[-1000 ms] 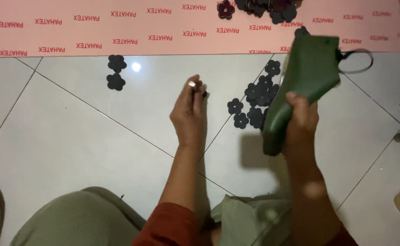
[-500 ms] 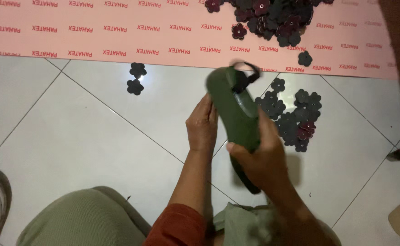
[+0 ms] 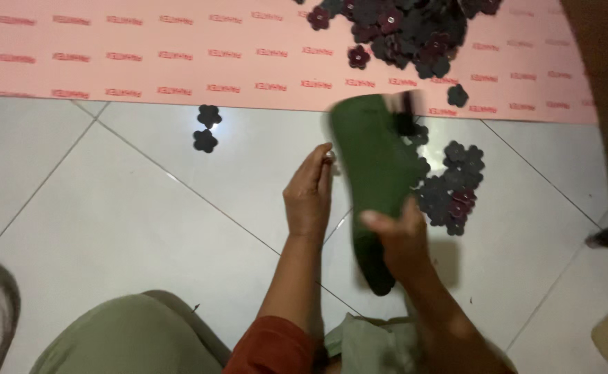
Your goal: The person sits on the floor holding a green shoe heel in one hand and a small metal punch tool in the other. They repeatedly pick up dark flower-shaped fabric pieces, punch a hole in the center of each piece, and set the punched piece aside, working through a pile of pieces.
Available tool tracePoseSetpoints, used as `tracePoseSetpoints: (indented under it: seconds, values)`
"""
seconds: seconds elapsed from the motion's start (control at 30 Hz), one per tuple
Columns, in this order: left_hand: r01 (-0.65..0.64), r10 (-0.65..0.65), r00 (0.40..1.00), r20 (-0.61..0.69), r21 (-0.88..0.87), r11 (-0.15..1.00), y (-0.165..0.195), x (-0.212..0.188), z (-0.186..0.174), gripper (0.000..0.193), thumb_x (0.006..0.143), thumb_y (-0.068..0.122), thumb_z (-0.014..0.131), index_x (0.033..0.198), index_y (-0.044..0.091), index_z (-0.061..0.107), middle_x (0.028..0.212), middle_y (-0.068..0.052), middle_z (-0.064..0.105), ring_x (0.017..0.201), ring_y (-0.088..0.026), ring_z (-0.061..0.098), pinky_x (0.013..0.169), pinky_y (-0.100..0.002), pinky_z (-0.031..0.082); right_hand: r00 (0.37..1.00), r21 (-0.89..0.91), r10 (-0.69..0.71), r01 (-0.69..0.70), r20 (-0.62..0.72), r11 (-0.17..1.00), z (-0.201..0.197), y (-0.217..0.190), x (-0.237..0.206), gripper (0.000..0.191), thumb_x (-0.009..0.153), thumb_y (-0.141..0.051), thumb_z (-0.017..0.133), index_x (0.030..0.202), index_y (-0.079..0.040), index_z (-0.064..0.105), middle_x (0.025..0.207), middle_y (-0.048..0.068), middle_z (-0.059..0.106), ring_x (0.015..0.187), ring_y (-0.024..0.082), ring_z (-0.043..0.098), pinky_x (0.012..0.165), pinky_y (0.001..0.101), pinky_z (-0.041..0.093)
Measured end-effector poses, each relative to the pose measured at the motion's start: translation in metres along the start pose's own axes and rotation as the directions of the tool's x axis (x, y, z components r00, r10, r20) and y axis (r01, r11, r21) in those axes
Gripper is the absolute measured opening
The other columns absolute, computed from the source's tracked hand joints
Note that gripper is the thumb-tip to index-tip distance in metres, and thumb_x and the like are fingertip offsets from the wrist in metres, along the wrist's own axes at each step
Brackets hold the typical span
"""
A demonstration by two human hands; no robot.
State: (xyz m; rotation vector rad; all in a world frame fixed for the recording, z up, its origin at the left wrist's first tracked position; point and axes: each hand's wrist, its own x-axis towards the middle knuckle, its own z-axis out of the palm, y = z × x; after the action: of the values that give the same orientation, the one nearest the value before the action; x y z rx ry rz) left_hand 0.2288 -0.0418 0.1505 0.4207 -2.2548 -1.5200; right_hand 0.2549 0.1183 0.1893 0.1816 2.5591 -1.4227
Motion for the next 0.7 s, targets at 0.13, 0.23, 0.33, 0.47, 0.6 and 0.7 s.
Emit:
tracePoseSetpoints:
  seconds: [0.13,0.23,0.33,0.47,0.6,0.7]
  values:
    - [0.252,-0.240,0.964,0.111,-0.113,0.961,0.012,0.000,0.013,0.029,0.102,0.016,0.061,0.131,0.012,0.065,0.109,-0.010,0.077,0.088,-0.020,0.076,0.081,-0.033,0.062,0.983,0.555,0.024,0.082,-0.181,0.828,-0.025,0.010,0.019,0.052,0.088,-0.017,0.063,0.136,0.001,0.053,0.117,0.010,0.059,0.102,0.020,0.057,0.092,0.0336,0.051]
    - [0.285,-0.225,0.899,0.376,-0.110,0.952,0.029,-0.011,0.027,0.033,0.104,0.019,0.059,0.135,0.011,0.063,0.121,-0.014,0.071,0.103,-0.025,0.070,0.091,-0.038,0.055,0.935,0.575,0.139,0.079,-0.326,0.814,-0.049,0.014,0.038,0.041,0.094,-0.019,0.059,0.132,-0.005,0.053,0.115,0.009,0.063,0.102,0.021,0.063,0.090,0.0337,0.056]
    - [0.241,-0.182,0.908,0.377,-0.114,0.964,0.029,-0.007,0.023,0.030,0.103,0.018,0.054,0.130,0.008,0.063,0.120,-0.015,0.070,0.108,-0.027,0.067,0.095,-0.041,0.052,0.874,0.732,0.376,-0.035,-0.308,0.681,-0.067,0.020,0.051,0.042,0.090,-0.024,0.058,0.130,-0.011,0.053,0.111,0.006,0.064,0.098,0.020,0.066,0.084,0.0344,0.059]
    - [0.164,-0.173,0.984,-0.049,-0.147,0.975,0.004,0.030,-0.021,0.024,0.094,0.007,0.038,0.105,0.004,0.060,0.094,-0.011,0.062,0.090,-0.025,0.061,0.086,-0.037,0.050,0.905,0.810,0.391,-0.100,-0.168,0.578,-0.074,0.030,0.053,0.043,0.093,-0.047,0.053,0.116,-0.011,0.061,0.091,0.007,0.060,0.074,0.022,0.058,0.062,0.0378,0.047]
    - [0.210,-0.233,0.909,-0.345,-0.103,0.972,-0.023,0.073,-0.081,0.022,0.102,0.005,0.044,0.118,-0.001,0.057,0.107,-0.011,0.062,0.097,-0.020,0.062,0.089,-0.034,0.051,0.855,0.813,0.518,-0.292,-0.015,0.504,-0.071,0.034,0.051,0.053,0.089,-0.063,0.054,0.095,-0.010,0.058,0.071,0.006,0.049,0.052,0.023,0.047,0.043,0.0387,0.038]
    - [0.116,-0.307,0.883,-0.354,-0.469,0.876,-0.035,0.081,-0.102,0.022,0.108,0.006,0.050,0.128,0.000,0.055,0.113,-0.010,0.063,0.101,-0.016,0.060,0.092,-0.032,0.053,0.855,0.773,0.507,-0.245,-0.113,0.586,-0.068,0.030,0.050,0.050,0.087,-0.057,0.055,0.102,-0.009,0.063,0.082,0.007,0.061,0.062,0.022,0.058,0.053,0.0377,0.049]
